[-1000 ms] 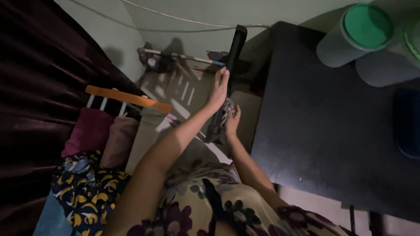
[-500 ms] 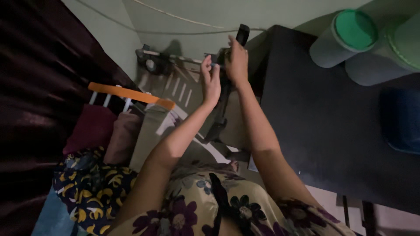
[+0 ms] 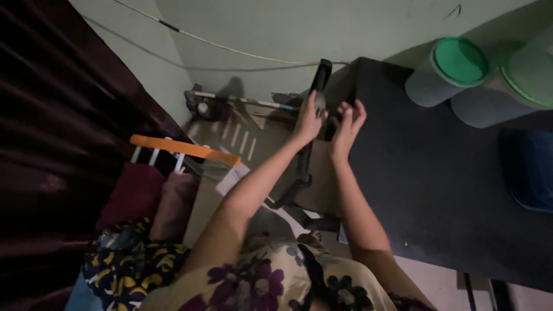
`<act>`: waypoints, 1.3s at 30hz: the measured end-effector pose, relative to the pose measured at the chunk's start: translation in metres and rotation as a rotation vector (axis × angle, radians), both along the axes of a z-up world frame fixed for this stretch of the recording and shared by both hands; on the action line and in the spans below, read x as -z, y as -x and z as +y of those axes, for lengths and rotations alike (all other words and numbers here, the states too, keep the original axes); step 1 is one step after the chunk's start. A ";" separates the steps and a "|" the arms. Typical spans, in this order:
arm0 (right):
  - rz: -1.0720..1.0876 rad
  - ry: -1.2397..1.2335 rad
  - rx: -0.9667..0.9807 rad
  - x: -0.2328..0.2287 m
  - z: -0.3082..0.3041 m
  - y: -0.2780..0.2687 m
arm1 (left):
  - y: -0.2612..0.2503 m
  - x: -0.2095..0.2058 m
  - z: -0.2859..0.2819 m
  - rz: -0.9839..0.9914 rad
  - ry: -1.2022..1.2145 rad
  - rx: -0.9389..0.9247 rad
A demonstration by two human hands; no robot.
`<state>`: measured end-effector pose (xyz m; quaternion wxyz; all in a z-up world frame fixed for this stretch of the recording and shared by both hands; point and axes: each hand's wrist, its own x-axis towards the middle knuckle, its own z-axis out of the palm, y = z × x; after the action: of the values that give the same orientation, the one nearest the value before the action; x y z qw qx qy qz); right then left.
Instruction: The person wipes the surface of a dark dining table and the backrests of adjacent chairs using a cloth. The person moves around the table to clean different sections and chair parts.
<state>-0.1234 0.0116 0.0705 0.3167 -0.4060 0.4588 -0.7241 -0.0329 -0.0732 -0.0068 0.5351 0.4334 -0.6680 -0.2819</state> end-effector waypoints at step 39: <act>0.308 -0.236 -0.123 0.018 -0.022 0.033 | -0.022 0.079 0.002 0.618 -0.613 0.181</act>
<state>-0.1564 -0.0102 0.0527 0.3317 -0.4995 0.5577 -0.5740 -0.0106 -0.0714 -0.0857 0.5295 0.4073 -0.3974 -0.6292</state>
